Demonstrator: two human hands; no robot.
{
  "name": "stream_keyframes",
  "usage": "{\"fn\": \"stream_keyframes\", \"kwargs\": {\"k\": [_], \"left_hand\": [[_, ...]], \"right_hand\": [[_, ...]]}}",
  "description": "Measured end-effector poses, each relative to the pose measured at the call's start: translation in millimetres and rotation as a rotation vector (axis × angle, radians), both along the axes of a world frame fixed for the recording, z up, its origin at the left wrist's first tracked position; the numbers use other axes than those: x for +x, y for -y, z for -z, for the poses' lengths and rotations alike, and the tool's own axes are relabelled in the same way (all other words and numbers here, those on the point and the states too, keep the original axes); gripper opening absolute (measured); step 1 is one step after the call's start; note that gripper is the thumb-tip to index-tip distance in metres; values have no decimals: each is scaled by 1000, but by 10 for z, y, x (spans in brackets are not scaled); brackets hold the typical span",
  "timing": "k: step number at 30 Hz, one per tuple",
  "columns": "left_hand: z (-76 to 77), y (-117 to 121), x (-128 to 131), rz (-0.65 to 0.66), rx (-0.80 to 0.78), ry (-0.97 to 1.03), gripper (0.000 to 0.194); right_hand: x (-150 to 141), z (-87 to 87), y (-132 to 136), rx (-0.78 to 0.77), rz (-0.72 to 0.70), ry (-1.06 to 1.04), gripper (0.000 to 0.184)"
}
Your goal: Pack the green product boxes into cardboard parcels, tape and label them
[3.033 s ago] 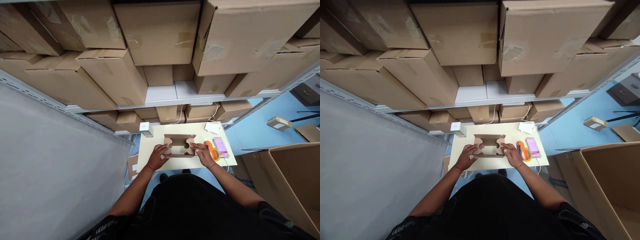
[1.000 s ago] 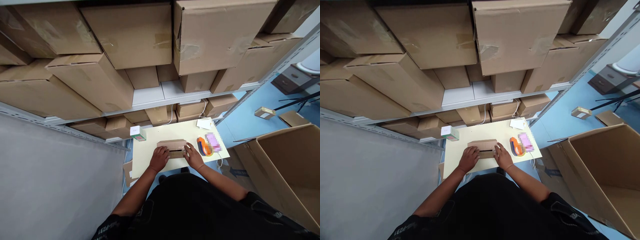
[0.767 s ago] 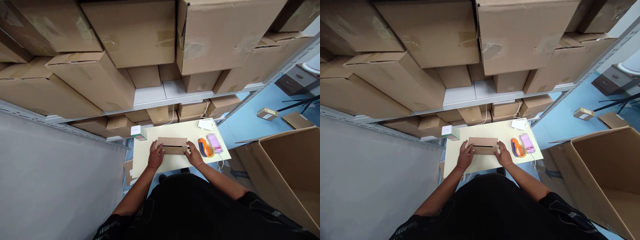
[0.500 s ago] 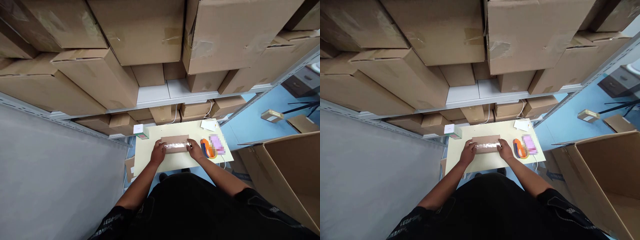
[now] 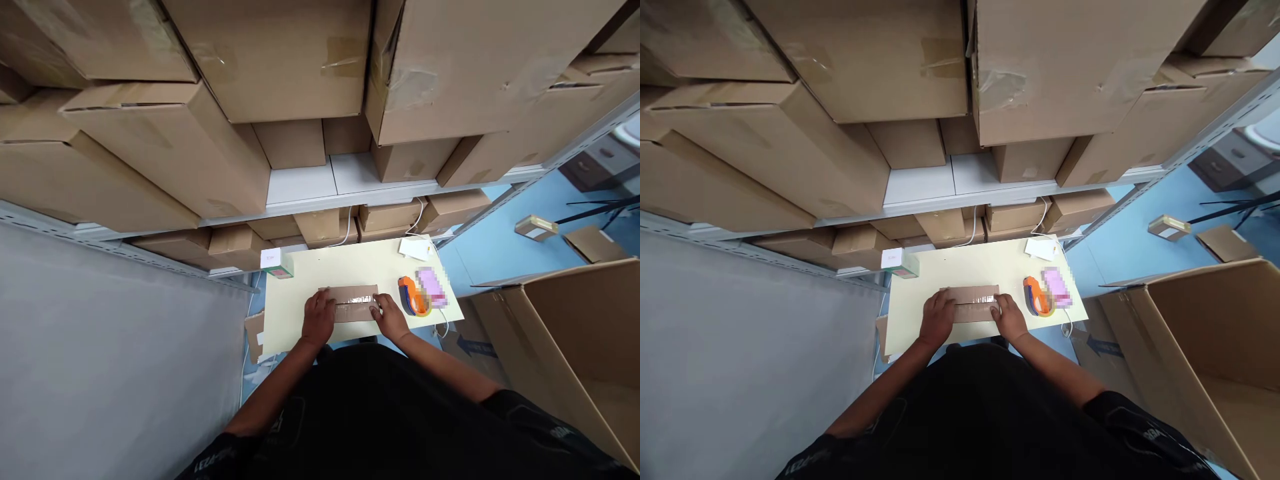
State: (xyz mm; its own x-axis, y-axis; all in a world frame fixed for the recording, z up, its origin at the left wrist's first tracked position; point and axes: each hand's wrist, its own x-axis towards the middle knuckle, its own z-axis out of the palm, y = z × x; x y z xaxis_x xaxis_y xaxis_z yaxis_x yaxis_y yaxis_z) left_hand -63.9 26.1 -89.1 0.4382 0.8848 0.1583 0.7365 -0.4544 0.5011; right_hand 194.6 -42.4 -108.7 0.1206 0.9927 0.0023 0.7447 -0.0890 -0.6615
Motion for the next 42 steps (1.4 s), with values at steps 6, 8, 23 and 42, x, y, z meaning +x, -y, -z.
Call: {"fn": "stream_keyframes", "kwargs": {"k": [6,8,23,42], "left_hand": [[-10,-193,60,200,-41,19,36],[-3,-207,28,215,-43,6,38],[131,-100,-132,284,101,-95,48],[203,-102,-103,256,71,30,48]], "right_hand": [[240,-68,0,41,-22,-86,40],[460,-29,71,52,89,-40,39],[979,320,-3,-627,214,514,34],[627,-1084,-176,-238,134,-737,17]]}}
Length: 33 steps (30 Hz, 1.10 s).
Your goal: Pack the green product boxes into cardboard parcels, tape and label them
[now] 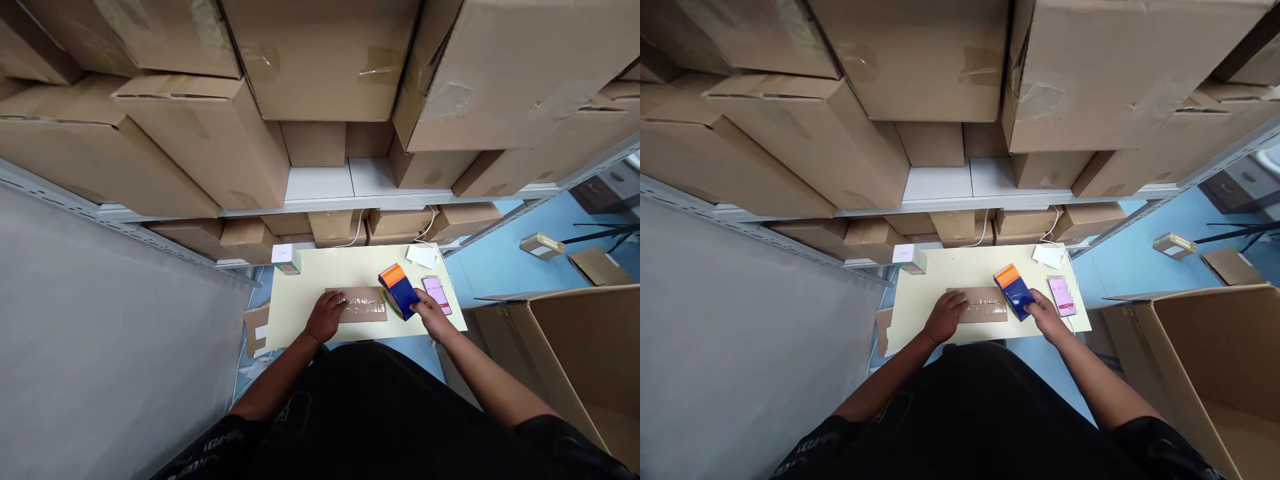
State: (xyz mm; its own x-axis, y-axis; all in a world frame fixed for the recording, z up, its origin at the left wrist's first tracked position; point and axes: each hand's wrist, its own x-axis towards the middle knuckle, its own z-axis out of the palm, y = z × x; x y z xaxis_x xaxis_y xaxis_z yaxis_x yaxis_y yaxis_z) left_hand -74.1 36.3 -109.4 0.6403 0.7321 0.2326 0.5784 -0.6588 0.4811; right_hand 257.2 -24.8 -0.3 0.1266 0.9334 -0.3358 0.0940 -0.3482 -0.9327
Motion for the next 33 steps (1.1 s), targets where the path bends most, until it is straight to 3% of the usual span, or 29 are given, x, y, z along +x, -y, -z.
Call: {"fn": "stream_keyframes", "kwargs": {"k": [4,9,12,15,24,30,33], "left_hand": [[-3,-11,-2,6,1,43,49],[-8,-11,7,-35,-31,65,44],[-2,18,-13,-106,-21,73,31],[0,50,-49,-162,-28,118,29],[-50,47,-61,-200,-189,293,27],[-266,55,-80,-360,-367,415,31],[-468,2,-78,-514,-617,442,30]], "right_hand": [[-338,-102,-219,-63,-171,-170,23],[-615,66,-383,-93,-262,-135,21],[-627,214,-394,-136,-314,-35,20],[-598,297,-386,-147,-320,-15,20],[-664,279,-564,-107,-408,26,18],[-646,274,-610,-128,-454,43,18],[-649,259,-612,-134,-452,27,18]]}}
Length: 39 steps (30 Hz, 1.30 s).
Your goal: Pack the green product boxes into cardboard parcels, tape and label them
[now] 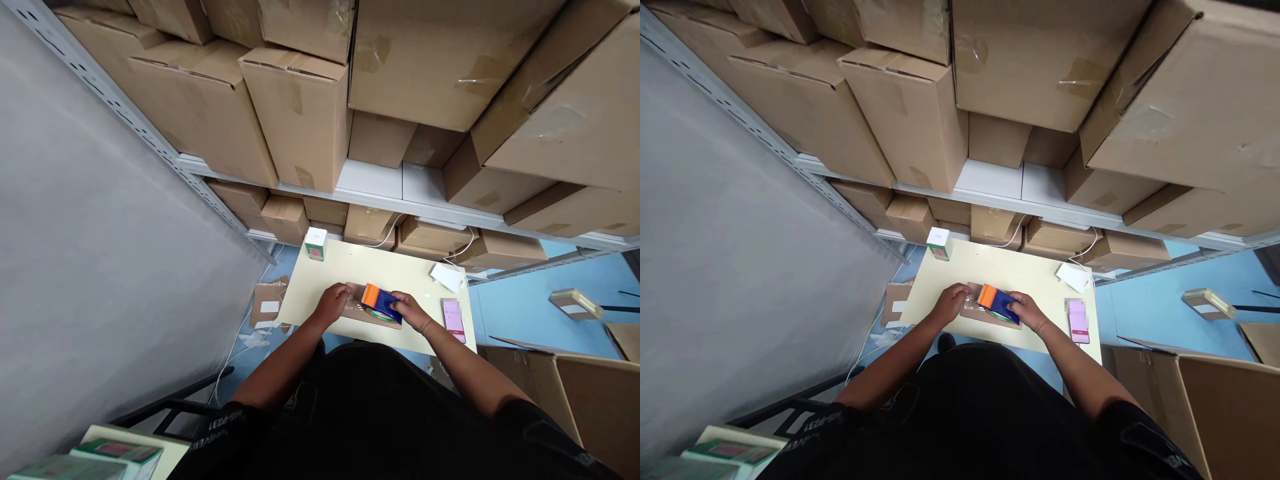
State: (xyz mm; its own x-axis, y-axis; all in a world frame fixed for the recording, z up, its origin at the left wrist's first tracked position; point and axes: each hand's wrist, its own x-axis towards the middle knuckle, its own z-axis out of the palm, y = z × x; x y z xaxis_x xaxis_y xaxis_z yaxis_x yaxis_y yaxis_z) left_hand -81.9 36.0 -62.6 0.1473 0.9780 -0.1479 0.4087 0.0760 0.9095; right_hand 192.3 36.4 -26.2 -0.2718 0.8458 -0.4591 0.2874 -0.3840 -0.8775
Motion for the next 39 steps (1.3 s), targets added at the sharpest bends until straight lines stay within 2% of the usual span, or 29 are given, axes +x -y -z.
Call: {"fn": "stream_keyframes", "kwargs": {"k": [3,5,7,9,15,22,29,35,39], "left_hand": [[-176,-77,28,-29,-372,86,45],[-246,-117,57,-6,-562,163,58],[-273,-138,90,28,-682,238,63],[-268,-142,118,51,-732,312,61],[-264,-148,112,-7,-662,448,31],[-342,-177,-34,-10,-507,294,14],[-290,-143,-217,-45,-505,135,11],[-283,-205,-368,-8,-483,123,23],[-168,-276,-662,-129,-448,53,20]], "right_hand": [[-5,4,-20,-5,-8,0,18],[-4,17,-38,-7,-25,8,18],[0,31,-54,-6,-43,12,18],[5,40,-68,-5,-63,19,17],[31,63,-92,-13,-92,5,18],[-2,144,-126,33,-109,86,42],[-69,133,-173,44,-123,187,46],[-92,60,-195,38,-118,203,46],[107,28,-229,65,-78,267,49]]}}
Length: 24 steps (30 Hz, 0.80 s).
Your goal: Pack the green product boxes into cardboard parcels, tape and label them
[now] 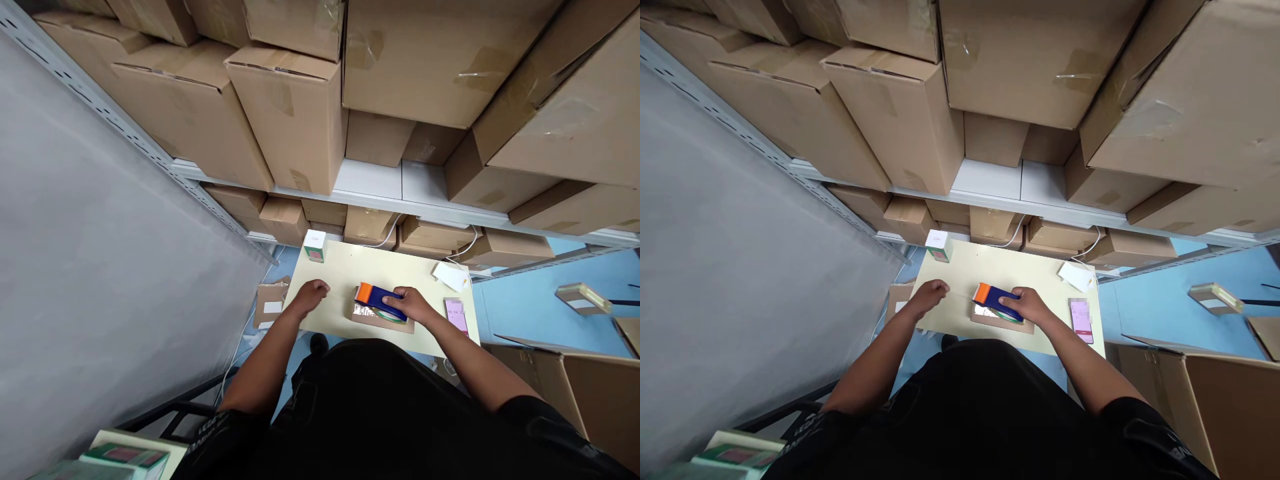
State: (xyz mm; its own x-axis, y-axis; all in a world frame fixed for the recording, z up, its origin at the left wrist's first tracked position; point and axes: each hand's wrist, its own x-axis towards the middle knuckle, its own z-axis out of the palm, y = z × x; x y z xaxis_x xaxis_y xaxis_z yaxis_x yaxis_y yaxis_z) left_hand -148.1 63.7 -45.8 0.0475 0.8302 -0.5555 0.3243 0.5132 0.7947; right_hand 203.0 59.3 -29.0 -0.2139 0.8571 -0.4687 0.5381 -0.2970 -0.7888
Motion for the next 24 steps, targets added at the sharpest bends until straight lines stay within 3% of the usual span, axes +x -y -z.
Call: {"fn": "stream_keyframes", "kwargs": {"k": [3,6,13,20,24], "left_hand": [[134,-17,-208,-23,-20,-36,18],[266,8,-252,-6,1,-44,18],[521,77,-3,34,-33,-15,19],[709,49,216,51,-31,-25,20],[764,30,324,71,-18,-37,19]], "right_hand": [[197,10,-11,8,6,36,51],[303,32,3,-24,-9,16,50],[406,22,86,-61,34,-130,54],[544,-114,171,-53,26,-25,50],[680,-54,195,-69,14,-5,51]]}}
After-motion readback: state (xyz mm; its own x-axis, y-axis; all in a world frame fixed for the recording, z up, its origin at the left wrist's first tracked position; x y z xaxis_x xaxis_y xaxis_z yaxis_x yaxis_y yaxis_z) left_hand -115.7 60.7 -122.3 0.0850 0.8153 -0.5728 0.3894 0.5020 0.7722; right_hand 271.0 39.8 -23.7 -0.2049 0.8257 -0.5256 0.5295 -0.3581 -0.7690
